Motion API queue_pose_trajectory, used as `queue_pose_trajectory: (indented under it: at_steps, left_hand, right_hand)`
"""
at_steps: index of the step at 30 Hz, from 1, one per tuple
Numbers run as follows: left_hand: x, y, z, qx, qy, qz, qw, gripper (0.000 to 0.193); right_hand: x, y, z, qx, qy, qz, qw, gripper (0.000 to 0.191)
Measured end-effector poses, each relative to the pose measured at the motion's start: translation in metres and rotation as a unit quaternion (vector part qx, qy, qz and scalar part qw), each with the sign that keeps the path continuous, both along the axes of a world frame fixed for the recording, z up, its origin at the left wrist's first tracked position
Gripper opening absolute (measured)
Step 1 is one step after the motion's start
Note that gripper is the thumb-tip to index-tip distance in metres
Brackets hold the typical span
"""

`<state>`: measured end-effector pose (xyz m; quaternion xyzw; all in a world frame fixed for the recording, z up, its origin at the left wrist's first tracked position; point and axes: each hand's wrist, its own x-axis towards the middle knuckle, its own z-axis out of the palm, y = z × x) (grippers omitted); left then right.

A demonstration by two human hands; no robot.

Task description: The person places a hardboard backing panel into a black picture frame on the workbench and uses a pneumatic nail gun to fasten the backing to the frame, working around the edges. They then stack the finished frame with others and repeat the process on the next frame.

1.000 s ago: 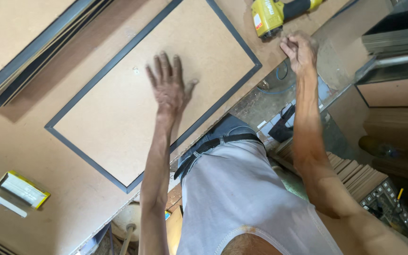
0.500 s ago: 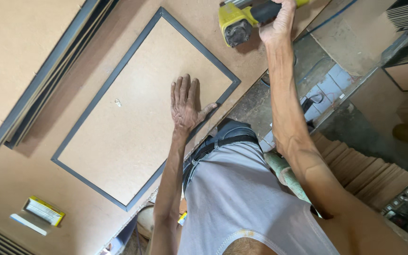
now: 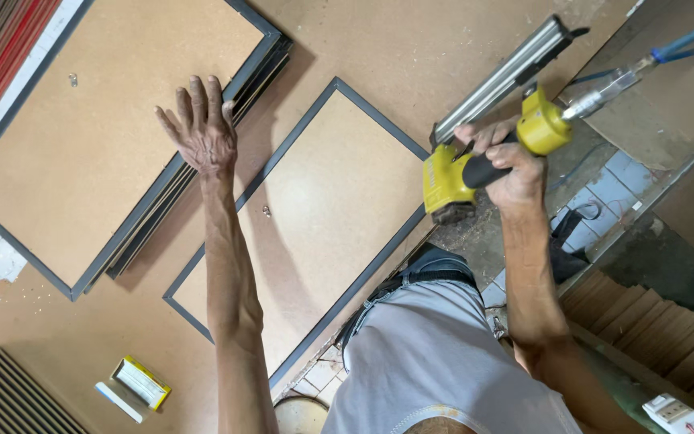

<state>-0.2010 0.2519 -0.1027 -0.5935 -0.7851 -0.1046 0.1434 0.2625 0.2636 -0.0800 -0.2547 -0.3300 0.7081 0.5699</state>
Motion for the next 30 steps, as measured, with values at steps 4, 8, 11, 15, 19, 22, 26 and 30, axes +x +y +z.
queue_pose_trajectory:
  at_steps: [4, 8, 11, 15, 19, 22, 26, 30]
  left_hand:
    - [-0.019, 0.005, -0.007, -0.062, -0.023, 0.023, 0.998, 0.056]
    - [-0.002, -0.022, -0.025, 0.121, 0.057, -0.112, 0.985, 0.066]
    - [0.102, -0.087, -0.054, 0.023, -0.489, -0.188, 0.851, 0.099]
    - [0.233, -0.148, -0.085, -0.06, -0.52, -0.289, 0.802, 0.132]
    - [0.258, -0.146, -0.108, -0.021, -0.646, -0.158, 0.746, 0.1]
    - [0.237, -0.133, -0.118, -0.028, -0.708, -0.179, 0.683, 0.09]
    - [0.223, -0.131, -0.123, -0.019, -0.736, -0.181, 0.652, 0.084]
    - [0.228, -0.135, -0.125, 0.027, -0.757, -0.184, 0.626, 0.086]
  right_hand:
    - [-0.01, -0.032, 0.004, -0.052, 0.022, -0.002, 0.998, 0.013]
    - [-0.032, -0.056, 0.002, -0.078, -0.015, -0.066, 0.995, 0.016]
    - [-0.047, -0.064, -0.004, -0.01, -0.086, -0.077, 0.993, 0.009]
    - [-0.072, -0.065, -0.022, 0.011, -0.23, -0.088, 0.969, 0.013]
    - [-0.09, -0.07, -0.046, 0.057, -0.284, -0.069, 0.955, 0.024]
    - [-0.097, -0.066, -0.065, 0.106, -0.375, -0.049, 0.92, 0.027]
    - [-0.101, -0.066, -0.081, 0.171, -0.461, -0.047, 0.87, 0.04]
    - [-0.102, -0.073, -0.084, 0.146, -0.471, -0.041, 0.869, 0.046]
